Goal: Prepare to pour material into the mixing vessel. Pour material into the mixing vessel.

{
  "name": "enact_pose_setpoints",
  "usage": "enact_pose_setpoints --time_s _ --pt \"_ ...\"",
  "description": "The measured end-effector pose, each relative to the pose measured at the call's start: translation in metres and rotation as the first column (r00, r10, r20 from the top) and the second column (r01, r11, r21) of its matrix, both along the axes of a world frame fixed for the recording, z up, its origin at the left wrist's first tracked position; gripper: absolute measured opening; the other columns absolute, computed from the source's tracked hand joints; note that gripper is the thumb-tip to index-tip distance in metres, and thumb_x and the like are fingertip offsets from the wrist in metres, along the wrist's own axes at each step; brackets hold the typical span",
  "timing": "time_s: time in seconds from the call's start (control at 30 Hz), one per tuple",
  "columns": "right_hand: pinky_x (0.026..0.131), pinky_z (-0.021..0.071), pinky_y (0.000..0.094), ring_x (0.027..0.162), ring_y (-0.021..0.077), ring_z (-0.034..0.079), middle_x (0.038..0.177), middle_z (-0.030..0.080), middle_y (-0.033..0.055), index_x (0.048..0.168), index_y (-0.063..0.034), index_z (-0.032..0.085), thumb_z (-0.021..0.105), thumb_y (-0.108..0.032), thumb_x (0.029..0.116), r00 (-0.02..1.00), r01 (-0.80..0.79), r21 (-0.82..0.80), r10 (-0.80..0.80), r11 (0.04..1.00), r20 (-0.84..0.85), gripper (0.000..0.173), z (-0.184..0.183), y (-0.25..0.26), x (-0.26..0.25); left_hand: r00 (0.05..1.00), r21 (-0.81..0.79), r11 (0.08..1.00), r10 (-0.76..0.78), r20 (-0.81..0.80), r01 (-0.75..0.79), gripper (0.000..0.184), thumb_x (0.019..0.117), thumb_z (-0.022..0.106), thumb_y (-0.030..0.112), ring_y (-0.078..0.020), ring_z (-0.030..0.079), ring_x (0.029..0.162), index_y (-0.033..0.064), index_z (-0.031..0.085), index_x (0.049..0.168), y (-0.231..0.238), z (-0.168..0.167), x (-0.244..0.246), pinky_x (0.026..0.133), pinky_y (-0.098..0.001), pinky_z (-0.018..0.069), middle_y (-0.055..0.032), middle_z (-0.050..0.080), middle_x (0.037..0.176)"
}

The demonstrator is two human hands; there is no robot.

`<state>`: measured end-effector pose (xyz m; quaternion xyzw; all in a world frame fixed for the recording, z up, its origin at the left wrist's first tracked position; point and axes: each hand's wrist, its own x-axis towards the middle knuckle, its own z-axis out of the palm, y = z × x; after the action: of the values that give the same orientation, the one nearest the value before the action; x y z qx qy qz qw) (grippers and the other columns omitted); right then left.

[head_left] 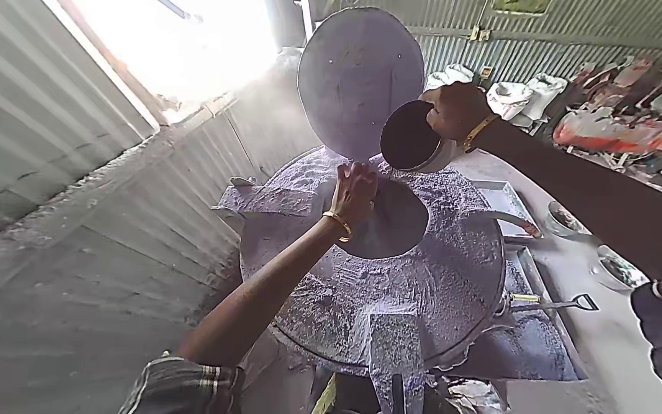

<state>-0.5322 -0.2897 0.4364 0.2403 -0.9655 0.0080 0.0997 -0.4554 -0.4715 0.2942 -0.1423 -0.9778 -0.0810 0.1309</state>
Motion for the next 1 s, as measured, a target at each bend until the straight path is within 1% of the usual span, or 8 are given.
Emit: enact_pose_setpoints --time_s 0.23,0.3,0.4,0.5,0.57,0.7,0.87,1.0 --pt "0.090 0.0424 0.0755 0.113 0.0597 0.060 0.116 0.065 0.0377 0.131 0.0010 0.065 0.051 -0.008 0.0996 0.999 -0.030 -0.137 0.024 0.990 -0.046 0.036 0.002 0.027 -0.004 0.935 -0.598 0.771 -0.340 -0.097 0.218 0.030 0.0998 0.042 -0.013 -0.0359 0.054 0.132 -0.0095 0.063 0.122 0.001 0.000 -0.006 0.114 -0.0558 0.0342 -0.0223 0.063 0.131" --pt "0.090 0.0411 0.0767 0.113 0.0612 0.059 0.117 0.064 0.0394 0.131 0.0026 0.065 0.050 -0.009 0.1001 0.999 -0.030 -0.161 0.023 0.986 -0.048 0.036 0.005 0.028 0.001 0.940 -0.437 0.866 -0.321 -0.113 0.243 0.026 0.0983 0.050 -0.010 -0.0377 0.054 0.133 -0.0059 0.066 0.118 -0.008 -0.003 -0.003 0.114 -0.0585 0.0332 -0.0229 0.063 0.130" --pt "0.085 0.0447 0.0706 0.098 0.0521 0.064 0.109 0.066 0.0361 0.128 0.0053 0.065 0.050 -0.009 0.0993 0.997 -0.071 -0.275 0.070 0.959 -0.017 0.035 0.008 0.022 0.007 0.999 0.157 0.987 -0.039 -0.038 0.044 0.035 0.0845 0.078 0.012 -0.0420 0.056 0.124 0.0015 0.071 0.118 -0.030 -0.004 0.024 0.106 -0.0621 0.0364 -0.0235 0.065 0.123" --pt "0.054 0.0496 0.0273 0.055 0.0059 0.053 0.077 0.061 0.0067 0.116 0.0013 0.067 0.054 -0.005 0.0972 0.985 -0.108 -0.442 0.155 0.891 0.073 0.023 0.001 0.003 0.026 0.974 0.491 0.846 0.138 0.179 -0.210 0.049 0.0803 0.086 0.027 -0.0404 0.058 0.123 0.0044 0.071 0.121 -0.083 -0.007 0.066 0.102 -0.0651 0.0423 -0.0214 0.066 0.124" --pt "0.051 0.0478 0.0167 0.052 -0.0039 0.052 0.074 0.061 -0.0016 0.115 -0.0001 0.066 0.055 0.000 0.0971 0.951 -0.063 -0.568 0.221 0.821 0.215 0.021 -0.008 -0.021 0.053 0.971 0.598 0.767 0.157 0.179 -0.235 0.046 0.0822 0.085 0.025 -0.0402 0.063 0.116 0.0017 0.071 0.119 -0.133 -0.027 0.095 0.098 -0.0665 0.0453 -0.0217 0.069 0.119" --pt "0.054 0.0520 0.0182 0.057 -0.0026 0.057 0.076 0.065 -0.0025 0.113 0.0000 0.066 0.054 0.004 0.0924 0.835 -0.113 -0.632 0.418 0.767 0.358 0.024 -0.048 -0.074 0.087 0.975 0.779 0.587 0.160 0.156 -0.221 0.040 0.0839 0.079 0.008 -0.0313 0.063 0.113 -0.0013 0.069 0.121 -0.203 -0.079 0.131 0.099 -0.0519 0.0490 -0.0215 0.067 0.121" --pt "0.052 0.0469 0.0208 0.055 0.0023 0.055 0.076 0.067 0.0037 0.111 0.0024 0.068 0.051 0.004 0.0918 0.738 -0.286 -0.633 0.587 0.720 0.334 0.025 -0.101 -0.126 0.125 0.982 0.809 0.558 0.142 0.125 -0.184 0.040 0.0847 0.077 0.003 -0.0362 0.061 0.118 -0.0039 0.068 0.123 -0.216 -0.109 0.146 0.102 -0.0551 0.0467 -0.0240 0.066 0.126" --pt "0.047 0.0480 0.0179 0.048 0.0009 0.053 0.068 0.063 0.0015 0.114 0.0031 0.066 0.052 0.005 0.0954 0.675 -0.174 -0.667 0.581 0.724 0.455 0.024 -0.118 -0.143 0.146 0.973 0.793 0.564 0.151 0.174 -0.230 0.053 0.0830 0.079 0.008 -0.0396 0.057 0.124 -0.0052 0.063 0.131 -0.217 -0.122 0.148 0.107 -0.0603 0.0404 -0.0248 0.064 0.130"
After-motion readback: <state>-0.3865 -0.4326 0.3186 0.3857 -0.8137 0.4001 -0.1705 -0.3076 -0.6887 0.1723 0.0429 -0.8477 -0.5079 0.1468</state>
